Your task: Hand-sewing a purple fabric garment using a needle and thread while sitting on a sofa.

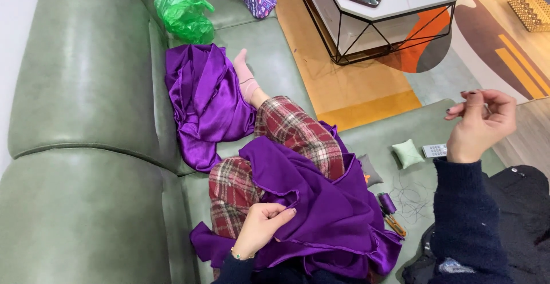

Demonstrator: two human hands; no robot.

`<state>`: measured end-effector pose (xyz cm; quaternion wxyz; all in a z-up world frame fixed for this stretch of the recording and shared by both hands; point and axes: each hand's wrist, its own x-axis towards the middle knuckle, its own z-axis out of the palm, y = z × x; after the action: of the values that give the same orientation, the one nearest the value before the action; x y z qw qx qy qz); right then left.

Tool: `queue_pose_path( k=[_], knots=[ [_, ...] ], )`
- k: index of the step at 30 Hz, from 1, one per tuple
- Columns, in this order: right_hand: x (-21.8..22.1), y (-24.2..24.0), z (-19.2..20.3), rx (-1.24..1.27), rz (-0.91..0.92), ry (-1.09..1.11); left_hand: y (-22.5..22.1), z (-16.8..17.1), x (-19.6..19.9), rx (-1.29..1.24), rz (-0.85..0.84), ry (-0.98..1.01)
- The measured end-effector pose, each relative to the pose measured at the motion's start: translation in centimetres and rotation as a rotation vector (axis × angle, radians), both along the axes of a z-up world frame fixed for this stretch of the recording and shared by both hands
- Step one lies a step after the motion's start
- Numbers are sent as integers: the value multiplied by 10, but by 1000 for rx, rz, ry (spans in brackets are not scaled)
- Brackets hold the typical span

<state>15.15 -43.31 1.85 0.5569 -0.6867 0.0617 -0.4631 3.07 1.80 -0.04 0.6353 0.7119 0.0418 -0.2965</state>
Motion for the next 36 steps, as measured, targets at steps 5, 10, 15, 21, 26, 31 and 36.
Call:
queue_pose_path(
  k=[5,10,15,21,26,31,36],
  knots=[
    [-9,0,2,-52,-100,-81,-8,-9,3,-29,48,35],
    [-66,80,2,46,93,210,-20,-39,2,-950,480,405],
    [-152,224,-4,175,826,172,-60,-19,-6,-1075,531,396],
    [-145,246,-4,-265,429,41,-69,4,-1,-879,380,190],
    [-168,193,-22,-319,238,174,-57,0,42,-919,283,-25],
    [-174,176,-31,-45,8,53,-63,-7,60,-750,406,-71],
    [-180,178,-37,-2,5,90,-87,-12,23,-466,180,-125]
  ],
)
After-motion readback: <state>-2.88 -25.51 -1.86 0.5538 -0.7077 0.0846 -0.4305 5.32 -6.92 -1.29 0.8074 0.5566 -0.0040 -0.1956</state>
